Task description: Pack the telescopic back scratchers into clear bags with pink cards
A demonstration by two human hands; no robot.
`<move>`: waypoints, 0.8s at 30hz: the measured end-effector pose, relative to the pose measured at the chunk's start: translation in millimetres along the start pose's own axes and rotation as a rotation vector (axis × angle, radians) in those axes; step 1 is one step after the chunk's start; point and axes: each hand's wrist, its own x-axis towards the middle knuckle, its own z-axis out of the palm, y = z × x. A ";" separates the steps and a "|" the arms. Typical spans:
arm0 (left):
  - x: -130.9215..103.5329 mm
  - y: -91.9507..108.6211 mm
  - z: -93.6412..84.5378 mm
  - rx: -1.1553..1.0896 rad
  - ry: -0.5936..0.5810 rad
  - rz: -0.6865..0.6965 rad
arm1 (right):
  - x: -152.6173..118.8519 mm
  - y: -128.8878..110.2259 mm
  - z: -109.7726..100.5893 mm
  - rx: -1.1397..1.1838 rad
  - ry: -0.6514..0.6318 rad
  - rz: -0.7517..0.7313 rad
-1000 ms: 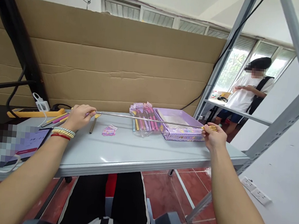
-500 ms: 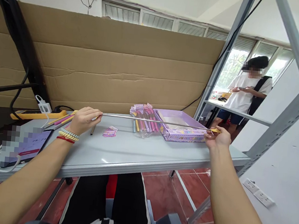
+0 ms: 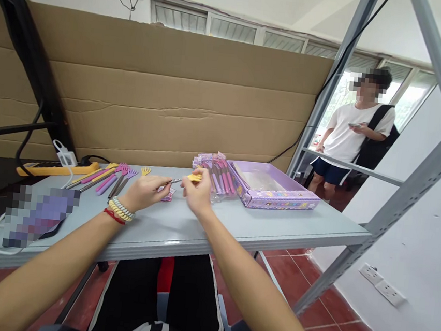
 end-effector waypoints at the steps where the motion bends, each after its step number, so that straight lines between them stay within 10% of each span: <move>1: -1.3 -2.4 -0.4 0.012 -0.012 -0.017 | -1.9 6.5 8.8 0.003 -0.026 0.020; 11: 1.3 -8.7 1.1 0.217 -0.141 -0.190 | 74.5 9.8 -2.4 0.114 0.128 0.118; 18: 3.5 -0.8 13.6 0.352 -0.107 -0.090 | 55.5 32.6 -5.7 0.185 -0.118 0.318; 24: 7.5 9.7 13.0 0.267 -0.260 -0.002 | 47.0 33.4 -4.7 0.177 -0.058 0.314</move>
